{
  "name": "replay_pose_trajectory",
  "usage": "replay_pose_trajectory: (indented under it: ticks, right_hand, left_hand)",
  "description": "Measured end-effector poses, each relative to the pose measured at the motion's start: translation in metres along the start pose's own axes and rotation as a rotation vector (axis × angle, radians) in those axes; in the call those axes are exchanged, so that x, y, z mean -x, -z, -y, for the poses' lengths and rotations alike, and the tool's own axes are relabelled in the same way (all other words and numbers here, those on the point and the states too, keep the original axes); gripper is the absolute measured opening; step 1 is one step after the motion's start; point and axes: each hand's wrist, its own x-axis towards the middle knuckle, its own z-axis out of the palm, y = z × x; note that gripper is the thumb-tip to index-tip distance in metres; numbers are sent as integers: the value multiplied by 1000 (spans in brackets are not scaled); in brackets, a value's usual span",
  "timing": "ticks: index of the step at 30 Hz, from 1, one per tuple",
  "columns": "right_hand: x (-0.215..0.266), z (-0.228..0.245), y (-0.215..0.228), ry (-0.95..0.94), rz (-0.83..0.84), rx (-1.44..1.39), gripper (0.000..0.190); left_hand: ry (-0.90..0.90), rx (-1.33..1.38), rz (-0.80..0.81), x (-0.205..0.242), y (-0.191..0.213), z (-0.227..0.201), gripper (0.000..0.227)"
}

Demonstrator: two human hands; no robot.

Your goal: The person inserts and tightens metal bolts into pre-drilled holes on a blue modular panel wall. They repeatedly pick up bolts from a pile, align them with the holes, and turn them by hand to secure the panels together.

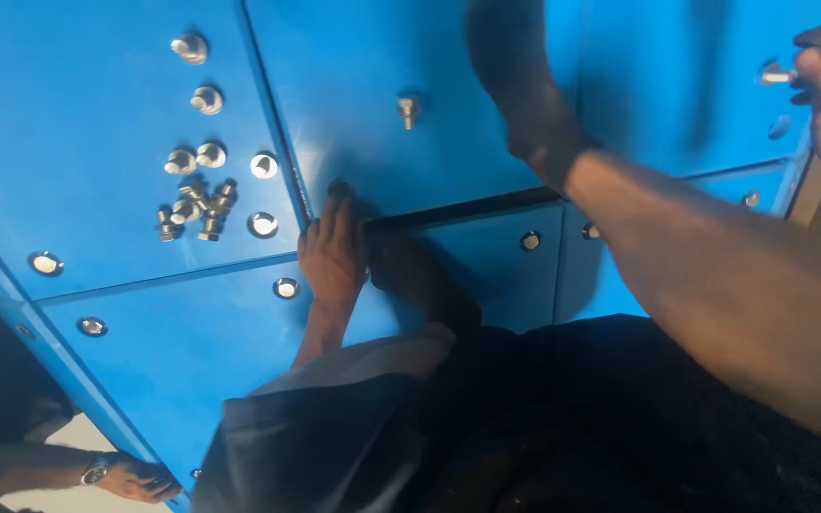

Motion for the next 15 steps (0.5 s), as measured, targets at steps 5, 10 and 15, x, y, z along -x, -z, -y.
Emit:
replay_pose_trajectory:
  ticks: [5, 10, 15]
  right_hand:
    - [57, 26, 55, -386, 142, -383, 28]
    - [41, 43, -1, 243, 266, -290, 25]
    - [62, 73, -54, 301, 283, -420, 21]
  left_hand:
    - [38, 2, -14, -1, -4, -3, 38]
    - [89, -77, -18, -2, -1, -11, 35]
    - [75, -71, -18, 5, 0, -16, 42]
